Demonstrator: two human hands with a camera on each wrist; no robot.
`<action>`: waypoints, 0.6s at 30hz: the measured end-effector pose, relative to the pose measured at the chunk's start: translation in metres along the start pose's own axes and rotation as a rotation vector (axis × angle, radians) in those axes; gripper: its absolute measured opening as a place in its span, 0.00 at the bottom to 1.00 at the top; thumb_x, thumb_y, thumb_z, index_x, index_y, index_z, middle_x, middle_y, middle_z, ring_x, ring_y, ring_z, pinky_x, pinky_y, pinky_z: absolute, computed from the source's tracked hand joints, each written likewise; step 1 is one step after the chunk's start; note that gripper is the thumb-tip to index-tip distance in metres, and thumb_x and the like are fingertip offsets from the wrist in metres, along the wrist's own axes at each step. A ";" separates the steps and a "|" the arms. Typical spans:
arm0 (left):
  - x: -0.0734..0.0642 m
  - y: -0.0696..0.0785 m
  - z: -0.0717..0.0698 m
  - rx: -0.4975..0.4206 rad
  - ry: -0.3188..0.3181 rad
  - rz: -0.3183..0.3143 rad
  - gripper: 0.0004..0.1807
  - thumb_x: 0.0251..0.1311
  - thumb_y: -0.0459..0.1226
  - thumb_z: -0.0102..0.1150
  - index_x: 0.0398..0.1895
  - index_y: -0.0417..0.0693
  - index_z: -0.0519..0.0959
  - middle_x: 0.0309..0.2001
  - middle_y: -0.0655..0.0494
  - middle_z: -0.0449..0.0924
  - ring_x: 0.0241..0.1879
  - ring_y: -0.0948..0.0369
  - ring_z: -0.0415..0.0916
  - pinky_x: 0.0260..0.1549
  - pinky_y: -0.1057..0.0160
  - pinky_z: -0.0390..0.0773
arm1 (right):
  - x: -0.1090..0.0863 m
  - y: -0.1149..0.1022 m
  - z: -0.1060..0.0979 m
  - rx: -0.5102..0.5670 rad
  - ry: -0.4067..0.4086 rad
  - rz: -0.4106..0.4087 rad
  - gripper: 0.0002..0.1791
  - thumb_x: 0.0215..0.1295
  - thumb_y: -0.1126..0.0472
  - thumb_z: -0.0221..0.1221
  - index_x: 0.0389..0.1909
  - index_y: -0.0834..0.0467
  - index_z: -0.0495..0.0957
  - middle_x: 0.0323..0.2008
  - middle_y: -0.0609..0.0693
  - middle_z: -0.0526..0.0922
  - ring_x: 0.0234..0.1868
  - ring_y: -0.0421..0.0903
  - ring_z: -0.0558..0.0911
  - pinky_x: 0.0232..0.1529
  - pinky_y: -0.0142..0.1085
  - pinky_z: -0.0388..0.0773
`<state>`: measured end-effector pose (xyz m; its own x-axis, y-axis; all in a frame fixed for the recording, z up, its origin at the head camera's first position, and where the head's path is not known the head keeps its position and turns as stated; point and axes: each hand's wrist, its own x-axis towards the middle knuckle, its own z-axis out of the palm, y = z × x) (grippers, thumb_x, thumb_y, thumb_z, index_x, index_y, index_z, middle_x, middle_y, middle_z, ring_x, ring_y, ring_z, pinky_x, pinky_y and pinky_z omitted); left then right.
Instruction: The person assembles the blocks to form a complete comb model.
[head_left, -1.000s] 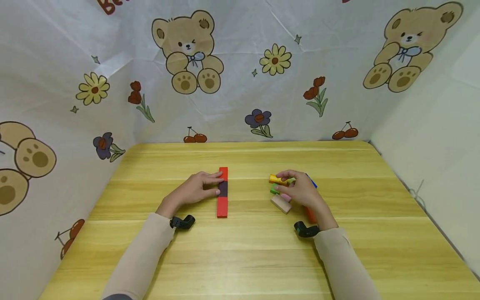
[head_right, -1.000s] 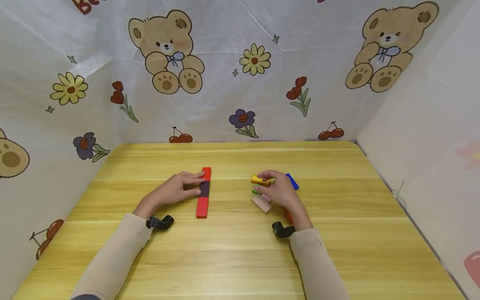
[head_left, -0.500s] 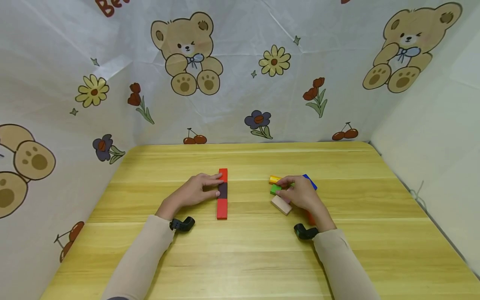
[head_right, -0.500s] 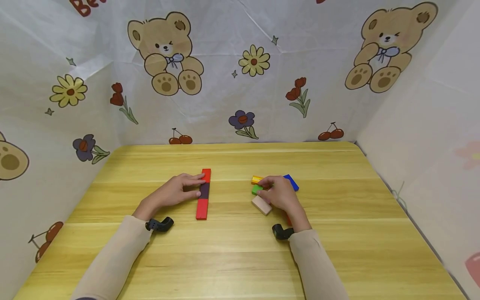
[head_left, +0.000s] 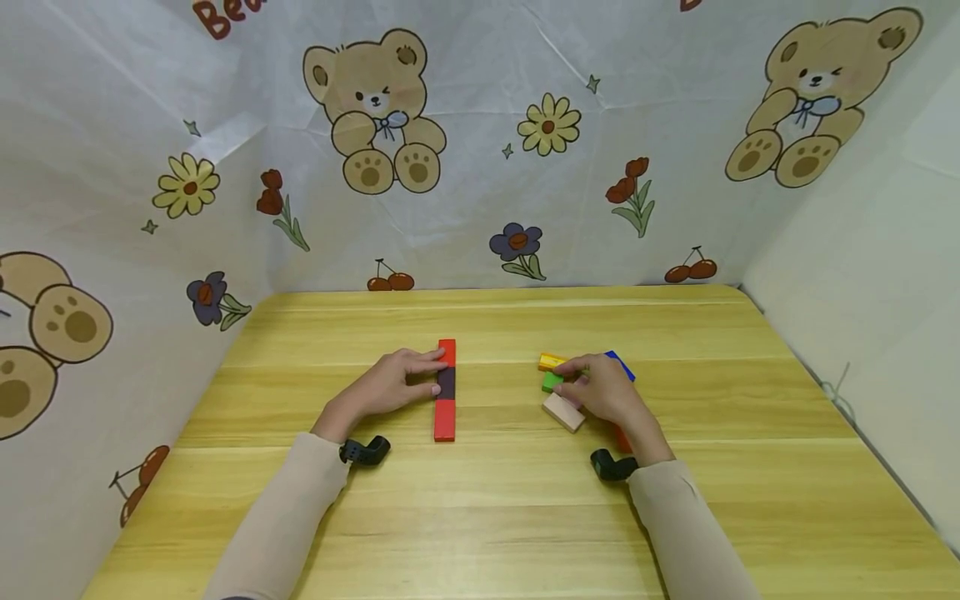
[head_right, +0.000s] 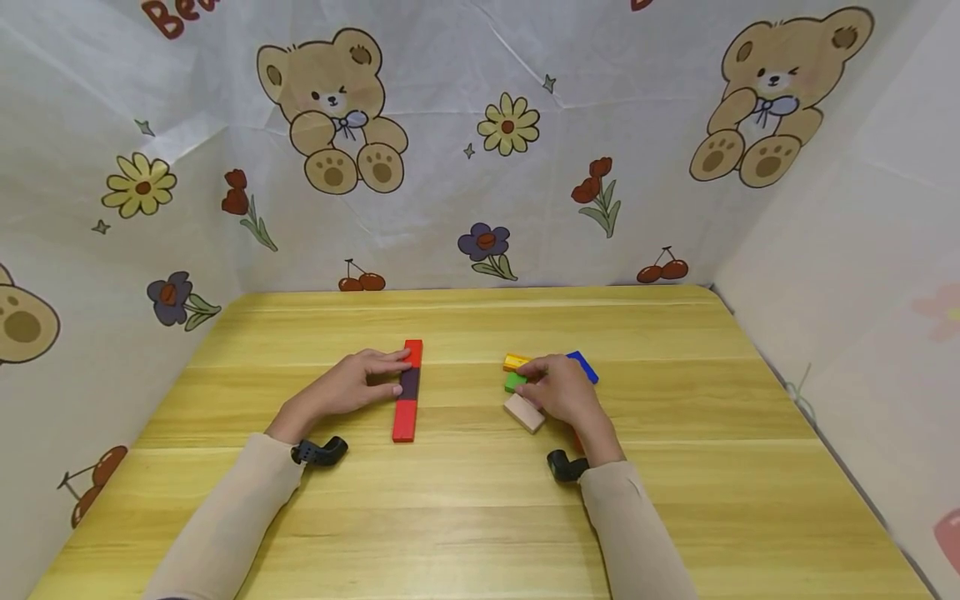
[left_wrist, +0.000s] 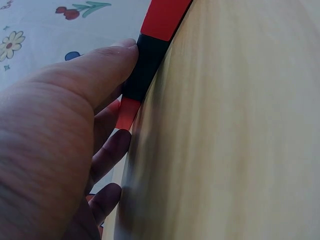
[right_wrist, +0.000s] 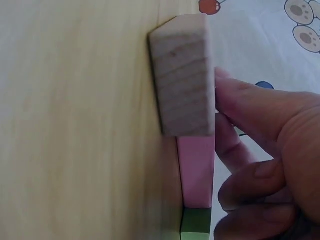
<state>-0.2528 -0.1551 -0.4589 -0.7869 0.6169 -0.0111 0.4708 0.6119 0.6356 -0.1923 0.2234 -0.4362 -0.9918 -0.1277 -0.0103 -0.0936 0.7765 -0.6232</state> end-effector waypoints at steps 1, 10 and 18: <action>0.000 0.000 0.000 0.003 0.000 0.005 0.28 0.66 0.53 0.62 0.68 0.64 0.74 0.75 0.72 0.62 0.69 0.57 0.65 0.67 0.49 0.68 | 0.000 0.000 0.000 -0.006 0.006 0.000 0.15 0.62 0.55 0.70 0.48 0.53 0.88 0.45 0.51 0.88 0.45 0.48 0.80 0.45 0.39 0.76; -0.001 0.000 0.000 -0.008 0.000 0.007 0.28 0.66 0.53 0.62 0.69 0.62 0.74 0.75 0.71 0.62 0.69 0.57 0.65 0.66 0.49 0.69 | 0.000 0.000 0.003 -0.044 0.020 0.008 0.14 0.60 0.51 0.70 0.47 0.49 0.88 0.41 0.48 0.87 0.30 0.42 0.78 0.29 0.33 0.74; -0.001 0.001 0.000 -0.005 0.003 0.006 0.28 0.66 0.52 0.62 0.69 0.62 0.74 0.75 0.71 0.62 0.68 0.57 0.65 0.66 0.49 0.69 | 0.000 -0.001 0.003 -0.028 0.013 0.001 0.16 0.59 0.52 0.70 0.48 0.50 0.88 0.43 0.50 0.87 0.29 0.42 0.78 0.28 0.34 0.73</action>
<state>-0.2519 -0.1548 -0.4579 -0.7850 0.6194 -0.0052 0.4734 0.6054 0.6398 -0.1920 0.2207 -0.4382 -0.9929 -0.1188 -0.0008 -0.0945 0.7935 -0.6012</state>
